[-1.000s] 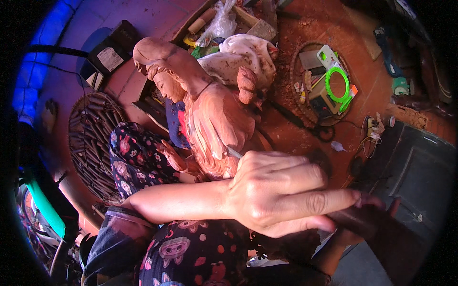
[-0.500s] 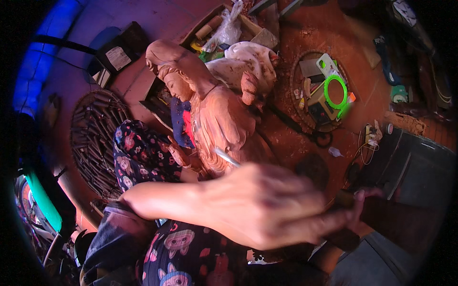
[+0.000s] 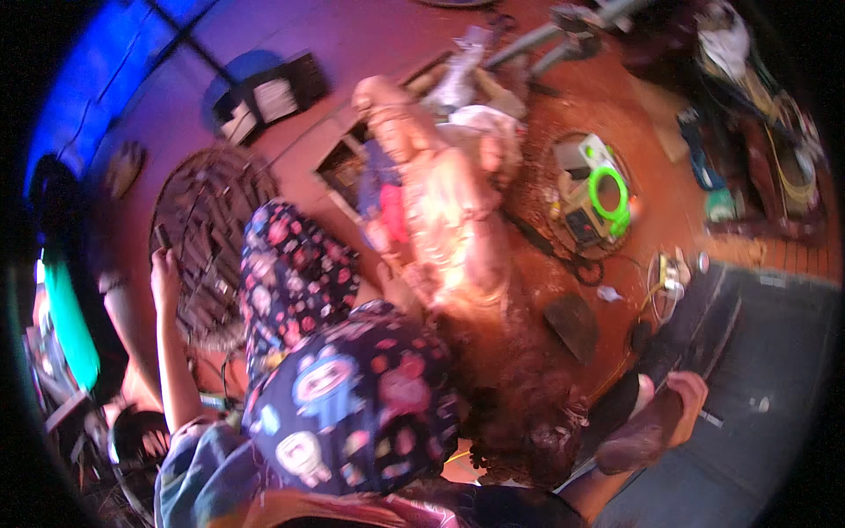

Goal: The person carves a clay sculpture of a seated figure using a chisel and mallet. They repeatedly strike the chisel to shape the torso and clothing folds, occasionally adjusting their position and the sculpture's orientation.

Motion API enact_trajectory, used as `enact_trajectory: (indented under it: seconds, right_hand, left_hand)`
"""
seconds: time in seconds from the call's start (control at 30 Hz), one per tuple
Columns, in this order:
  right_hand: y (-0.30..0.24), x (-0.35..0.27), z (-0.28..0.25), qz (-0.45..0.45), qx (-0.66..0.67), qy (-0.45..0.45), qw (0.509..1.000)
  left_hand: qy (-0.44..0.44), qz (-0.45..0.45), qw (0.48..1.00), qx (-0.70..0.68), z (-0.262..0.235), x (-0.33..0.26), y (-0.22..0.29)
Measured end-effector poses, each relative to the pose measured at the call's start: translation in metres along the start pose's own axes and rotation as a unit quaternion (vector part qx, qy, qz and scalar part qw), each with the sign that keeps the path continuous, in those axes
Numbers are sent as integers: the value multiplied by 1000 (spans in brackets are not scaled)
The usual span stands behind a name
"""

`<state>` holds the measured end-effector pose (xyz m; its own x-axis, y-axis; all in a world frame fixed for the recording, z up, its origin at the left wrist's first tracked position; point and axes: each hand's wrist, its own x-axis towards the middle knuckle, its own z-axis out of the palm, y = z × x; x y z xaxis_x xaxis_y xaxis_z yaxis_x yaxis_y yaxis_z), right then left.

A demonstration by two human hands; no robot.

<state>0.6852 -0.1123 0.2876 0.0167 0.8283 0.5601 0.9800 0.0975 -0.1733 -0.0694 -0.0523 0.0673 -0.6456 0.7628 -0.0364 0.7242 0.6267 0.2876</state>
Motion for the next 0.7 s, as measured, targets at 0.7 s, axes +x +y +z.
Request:
enact_trajectory:
  seconds: [0.7]
  right_hand:
    - [-207, -189, 414, -217, -99, -401, 885]
  left_hand:
    - [-58, -101, 990, -83, 94, -50, -101]
